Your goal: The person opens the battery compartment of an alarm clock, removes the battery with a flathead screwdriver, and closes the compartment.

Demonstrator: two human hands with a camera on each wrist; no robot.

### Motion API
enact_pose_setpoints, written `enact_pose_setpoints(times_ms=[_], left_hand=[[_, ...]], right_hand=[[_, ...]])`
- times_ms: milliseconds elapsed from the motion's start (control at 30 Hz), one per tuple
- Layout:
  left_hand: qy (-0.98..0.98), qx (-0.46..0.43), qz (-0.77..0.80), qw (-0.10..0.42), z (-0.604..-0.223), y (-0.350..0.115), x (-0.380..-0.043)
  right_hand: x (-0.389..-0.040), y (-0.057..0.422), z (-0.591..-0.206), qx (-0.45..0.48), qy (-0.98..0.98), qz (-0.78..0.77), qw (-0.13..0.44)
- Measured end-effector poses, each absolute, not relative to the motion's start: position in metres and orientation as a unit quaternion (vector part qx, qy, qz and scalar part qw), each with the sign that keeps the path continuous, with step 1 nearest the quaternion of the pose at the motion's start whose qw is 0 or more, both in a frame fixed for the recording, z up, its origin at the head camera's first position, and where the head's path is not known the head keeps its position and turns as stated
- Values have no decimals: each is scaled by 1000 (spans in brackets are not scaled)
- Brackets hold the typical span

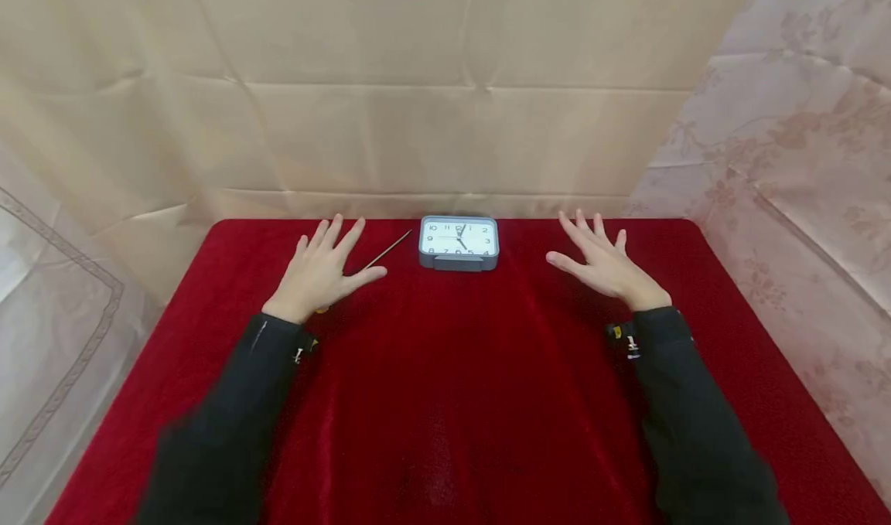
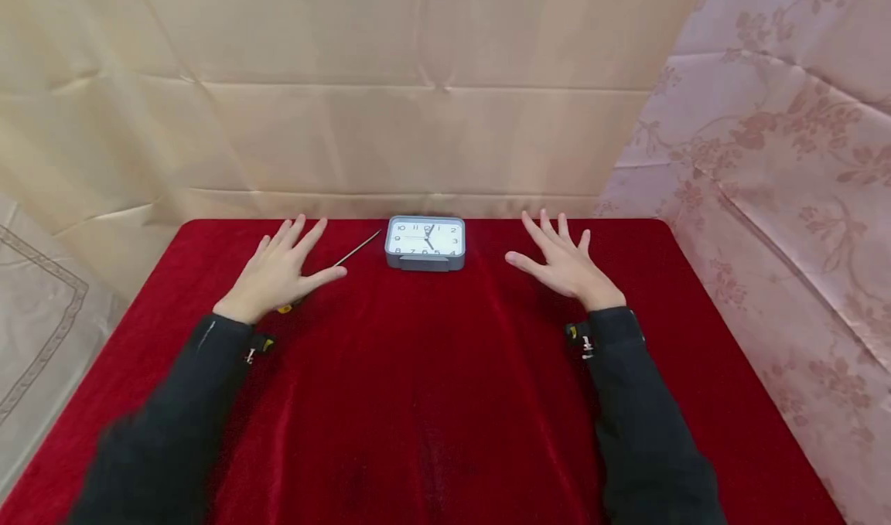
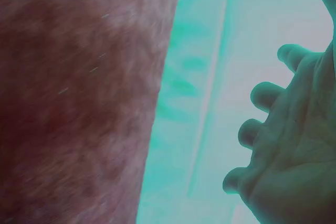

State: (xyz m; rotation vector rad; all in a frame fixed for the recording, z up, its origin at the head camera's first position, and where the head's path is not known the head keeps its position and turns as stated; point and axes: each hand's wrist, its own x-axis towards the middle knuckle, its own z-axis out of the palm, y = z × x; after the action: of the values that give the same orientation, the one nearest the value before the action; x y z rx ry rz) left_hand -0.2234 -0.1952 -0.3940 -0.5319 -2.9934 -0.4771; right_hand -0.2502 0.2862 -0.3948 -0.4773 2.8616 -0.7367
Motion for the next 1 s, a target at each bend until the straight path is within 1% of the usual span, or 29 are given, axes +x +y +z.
enact_pose_setpoints(times_ms=[100, 200, 367, 467, 633, 833, 1000], left_hand=[[-964, -194, -178, 38, -389, -187, -235], [-953, -205, -222, 28, -386, -177, -247], [-929, -191, -316, -23, -385, -153, -263], [-911, -180, -368, -52, -386, -136, -268], [-888, -131, -433, -81, -392, -115, -273], [-868, -54, -480, -115, -404, -108, -278], [-837, -19, -528, -145, -414, -103, -282]], right_hand=[[-261, 276, -392, -174, 946, -261, 80], [-274, 264, -391, -181, 936, -288, 92], [-292, 242, -393, -172, 915, -345, 115], [-302, 229, -395, -172, 897, -390, 119], [-311, 212, -398, -139, 861, -471, 134], [-314, 197, -404, -88, 793, -569, 200], [-315, 194, -412, -63, 762, -598, 240]])
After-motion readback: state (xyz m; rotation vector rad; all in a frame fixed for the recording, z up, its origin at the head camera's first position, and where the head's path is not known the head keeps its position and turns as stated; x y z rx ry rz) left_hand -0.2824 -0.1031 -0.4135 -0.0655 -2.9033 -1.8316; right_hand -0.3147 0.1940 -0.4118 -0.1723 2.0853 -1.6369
